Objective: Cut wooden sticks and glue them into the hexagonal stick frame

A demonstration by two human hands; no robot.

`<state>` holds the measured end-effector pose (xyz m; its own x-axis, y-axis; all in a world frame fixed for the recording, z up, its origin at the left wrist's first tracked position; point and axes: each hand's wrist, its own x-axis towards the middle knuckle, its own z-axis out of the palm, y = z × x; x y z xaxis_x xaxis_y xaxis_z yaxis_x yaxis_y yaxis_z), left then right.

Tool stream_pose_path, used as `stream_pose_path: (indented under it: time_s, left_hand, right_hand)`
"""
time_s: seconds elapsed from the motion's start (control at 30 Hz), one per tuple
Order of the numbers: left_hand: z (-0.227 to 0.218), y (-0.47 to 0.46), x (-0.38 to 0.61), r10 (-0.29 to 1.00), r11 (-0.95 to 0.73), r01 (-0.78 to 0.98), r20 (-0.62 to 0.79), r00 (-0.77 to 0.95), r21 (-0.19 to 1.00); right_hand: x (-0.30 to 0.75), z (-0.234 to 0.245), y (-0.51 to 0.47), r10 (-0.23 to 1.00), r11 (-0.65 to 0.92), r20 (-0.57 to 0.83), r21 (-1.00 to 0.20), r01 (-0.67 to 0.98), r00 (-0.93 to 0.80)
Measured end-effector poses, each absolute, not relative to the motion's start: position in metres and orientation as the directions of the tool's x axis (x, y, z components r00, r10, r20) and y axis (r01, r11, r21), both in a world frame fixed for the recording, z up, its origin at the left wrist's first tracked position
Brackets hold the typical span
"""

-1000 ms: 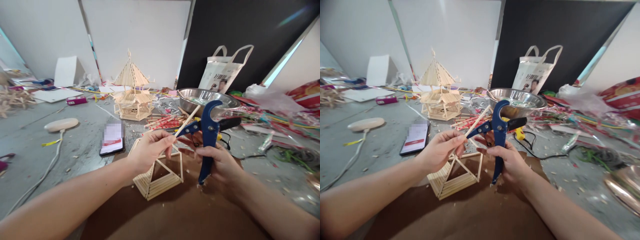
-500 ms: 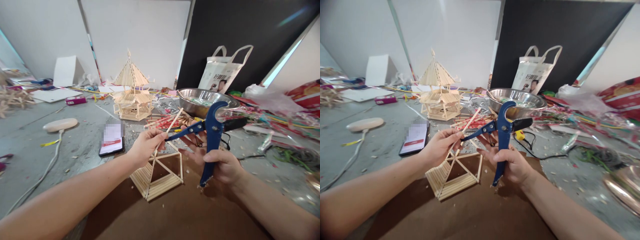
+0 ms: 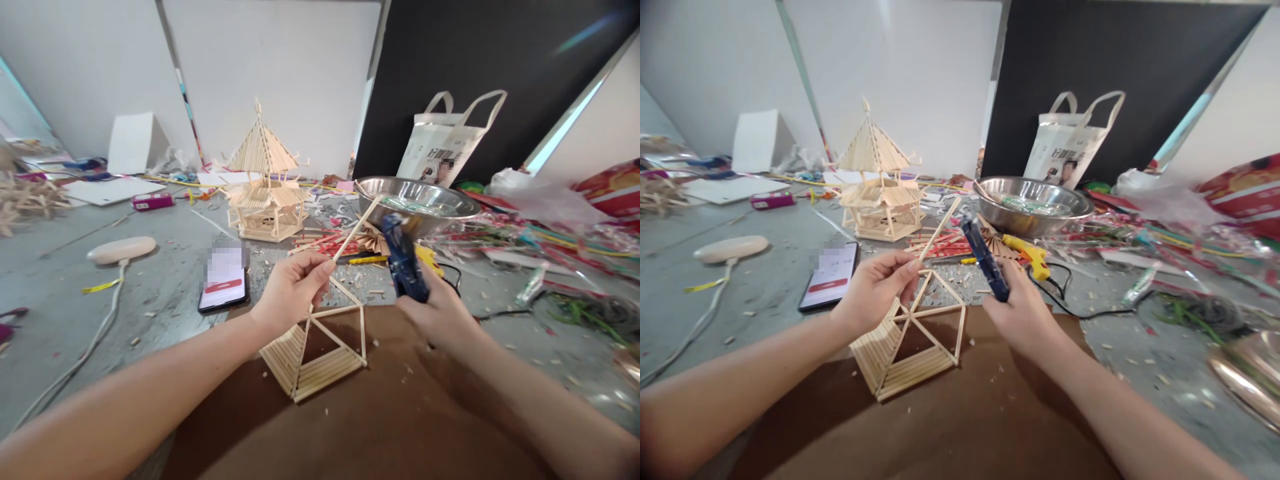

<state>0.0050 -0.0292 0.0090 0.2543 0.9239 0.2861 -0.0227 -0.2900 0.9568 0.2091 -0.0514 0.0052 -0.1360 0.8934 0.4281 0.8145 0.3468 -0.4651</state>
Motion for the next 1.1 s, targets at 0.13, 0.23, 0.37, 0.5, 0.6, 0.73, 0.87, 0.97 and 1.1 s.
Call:
stream_pose_path:
  time_s: [0.13, 0.23, 0.37, 0.5, 0.6, 0.73, 0.87, 0.97, 1.1]
  left_hand:
    - [0.006, -0.030, 0.005, 0.912, -0.342, -0.002, 0.333, 0.238, 0.940]
    - [0.002, -0.030, 0.005, 0.904, -0.346, 0.017, 0.329, 0.274, 0.938]
    - [-0.002, -0.031, 0.005, 0.895, -0.315, 0.046, 0.280, 0.346, 0.948]
    - [-0.005, -0.032, 0.008, 0.890, -0.226, 0.012, 0.201, 0.408, 0.974]
    - [-0.007, -0.032, 0.011, 0.899, -0.176, 0.004, 0.159, 0.408, 0.984]
    - [-0.008, -0.033, 0.012, 0.903, -0.156, 0.019, 0.135, 0.408, 0.988]
    - [-0.008, -0.033, 0.013, 0.903, -0.159, 0.026, 0.135, 0.408, 0.987]
    - [-0.009, -0.032, 0.013, 0.902, -0.168, 0.033, 0.140, 0.408, 0.985]
    - [-0.011, -0.030, 0.013, 0.898, -0.196, 0.056, 0.157, 0.411, 0.979]
  right_hand:
    - [0.207, -0.002, -0.044, 0.919, 0.213, 0.383, -0.283, 0.935, -0.094]
    - [0.205, -0.006, -0.045, 0.924, 0.253, 0.346, -0.239, 0.938, -0.161]
    - [0.202, -0.008, -0.050, 0.921, 0.310, 0.312, -0.225, 0.924, -0.234]
    - [0.196, -0.007, -0.055, 0.919, 0.325, 0.295, -0.199, 0.925, -0.260]
    - [0.193, -0.007, -0.058, 0.910, 0.349, 0.302, -0.187, 0.918, -0.284]
    - [0.192, -0.007, -0.060, 0.896, 0.372, 0.321, -0.168, 0.913, -0.306]
    - [0.192, -0.007, -0.060, 0.906, 0.357, 0.303, -0.174, 0.918, -0.295]
    - [0.191, -0.007, -0.060, 0.917, 0.336, 0.286, -0.173, 0.926, -0.279]
    - [0.192, -0.010, -0.060, 0.924, 0.323, 0.270, -0.177, 0.930, -0.269]
